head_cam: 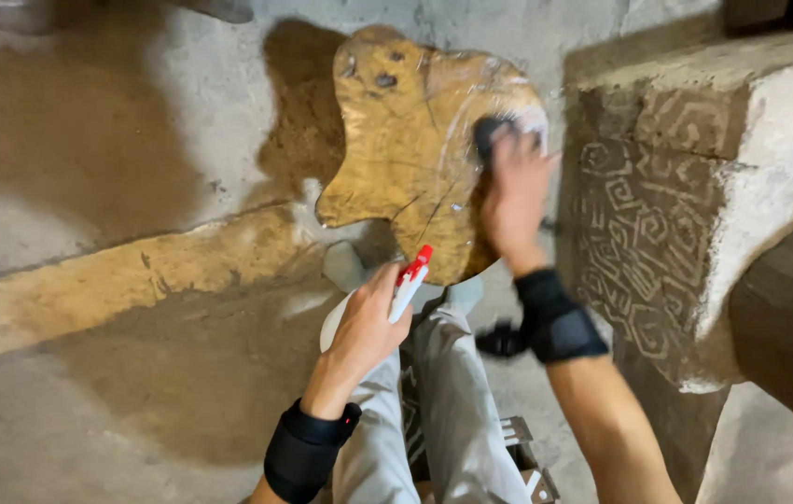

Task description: The person sprays a liquid from a white bottle onto several wooden surfaces and wipes them with a dark cloth. The person cleans a round wooden stool, a small wooden stool, and a wooden pallet bench, moving between items and wiping different areas of each.

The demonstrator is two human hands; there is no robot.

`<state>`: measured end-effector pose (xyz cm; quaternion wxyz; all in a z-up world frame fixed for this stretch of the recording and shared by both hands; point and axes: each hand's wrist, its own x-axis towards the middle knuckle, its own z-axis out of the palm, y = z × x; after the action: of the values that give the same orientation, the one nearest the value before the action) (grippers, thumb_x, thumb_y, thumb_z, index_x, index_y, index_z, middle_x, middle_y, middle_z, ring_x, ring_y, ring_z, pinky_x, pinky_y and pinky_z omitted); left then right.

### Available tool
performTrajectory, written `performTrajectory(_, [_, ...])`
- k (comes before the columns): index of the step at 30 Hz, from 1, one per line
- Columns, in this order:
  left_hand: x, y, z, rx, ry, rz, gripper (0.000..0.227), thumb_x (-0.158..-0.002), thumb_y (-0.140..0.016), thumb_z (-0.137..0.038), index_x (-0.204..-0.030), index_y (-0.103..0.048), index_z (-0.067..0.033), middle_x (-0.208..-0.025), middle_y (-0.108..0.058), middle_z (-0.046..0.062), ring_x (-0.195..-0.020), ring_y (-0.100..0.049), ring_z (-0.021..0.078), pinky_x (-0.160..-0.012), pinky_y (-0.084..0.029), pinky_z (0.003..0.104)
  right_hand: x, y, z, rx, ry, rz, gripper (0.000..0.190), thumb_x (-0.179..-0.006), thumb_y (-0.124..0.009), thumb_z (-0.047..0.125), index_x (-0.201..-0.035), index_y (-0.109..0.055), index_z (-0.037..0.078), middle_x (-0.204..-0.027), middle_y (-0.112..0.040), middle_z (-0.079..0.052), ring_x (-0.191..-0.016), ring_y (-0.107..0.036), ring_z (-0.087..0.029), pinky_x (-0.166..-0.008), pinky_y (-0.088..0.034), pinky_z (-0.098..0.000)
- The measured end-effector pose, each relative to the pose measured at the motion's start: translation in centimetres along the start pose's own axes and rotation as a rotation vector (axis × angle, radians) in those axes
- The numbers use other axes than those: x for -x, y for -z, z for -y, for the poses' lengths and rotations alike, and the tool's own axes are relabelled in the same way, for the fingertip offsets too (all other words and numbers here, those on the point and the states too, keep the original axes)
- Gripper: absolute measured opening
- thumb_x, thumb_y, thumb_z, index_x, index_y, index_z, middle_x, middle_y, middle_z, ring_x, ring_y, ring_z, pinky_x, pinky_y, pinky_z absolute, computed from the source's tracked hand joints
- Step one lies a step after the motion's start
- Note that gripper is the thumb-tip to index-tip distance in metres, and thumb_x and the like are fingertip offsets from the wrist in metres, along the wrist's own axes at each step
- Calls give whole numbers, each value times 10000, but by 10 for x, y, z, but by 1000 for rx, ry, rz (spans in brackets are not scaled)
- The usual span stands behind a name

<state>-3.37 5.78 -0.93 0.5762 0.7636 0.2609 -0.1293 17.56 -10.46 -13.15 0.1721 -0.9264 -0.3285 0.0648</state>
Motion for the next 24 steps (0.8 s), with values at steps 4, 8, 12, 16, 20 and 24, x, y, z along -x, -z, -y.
performTrajectory(4, [4, -8, -9, 42, -68, -106, 400, -835, -636, -21, -1227, -564, 8, -1106, -658, 268, -1004, -619, 495, -801, -511, 514, 96, 1, 23, 87, 247, 435, 557, -914, -563, 134, -1469, -519, 128, -1522, -463, -203, -1365, -422, -490, -1128, -289, -645])
performTrajectory(8, [7, -14, -10, 96, -51, -110, 413, -827, -622, -18, -1236, -570, -10, -1098, -668, 258, -1011, -632, 486, -814, -522, 506, 111, 9, -4, -37, 579, 404, 617, -780, -609, 141, -1393, -588, 210, -1516, -507, -136, -1384, -437, -471, -1103, -311, -674])
performTrajectory(12, [7, -26, -4, 41, -38, -118, 368, -832, -650, -30, -1192, -575, -13, -1087, -671, 256, -1006, -625, 492, -805, -507, 517, 23, 58, -21, 45, 189, 499, 489, -859, -577, 90, -1345, -583, 149, -1533, -493, -155, -1480, -417, -407, -1150, -316, -626])
performTrajectory(16, [5, -24, -9, 60, -8, -118, 370, -842, -634, -23, -1208, -580, -18, -1107, -675, 246, -1040, -630, 478, -832, -510, 504, -8, 30, -56, 67, 21, 147, 496, -945, -533, 30, -1435, -561, 95, -1595, -440, -230, -1495, -315, -538, -1201, -164, -693])
performTrajectory(20, [2, -22, -4, 116, -48, -161, 445, -828, -623, -13, -1269, -560, -1, -1177, -665, 247, -1096, -627, 464, -898, -519, 474, 25, 10, -25, -84, 107, 49, 554, -1021, -507, 54, -1571, -440, 38, -1665, -320, -284, -1542, -286, -543, -1252, -219, -663])
performTrajectory(24, [-5, -13, 1, 149, -16, -204, 455, -823, -617, -12, -1275, -559, 6, -1176, -664, 244, -1101, -631, 460, -898, -524, 474, 66, -8, 19, -164, 525, 358, 425, -817, -619, 169, -1241, -597, 183, -1590, -470, -168, -1492, -365, -455, -1225, -295, -603])
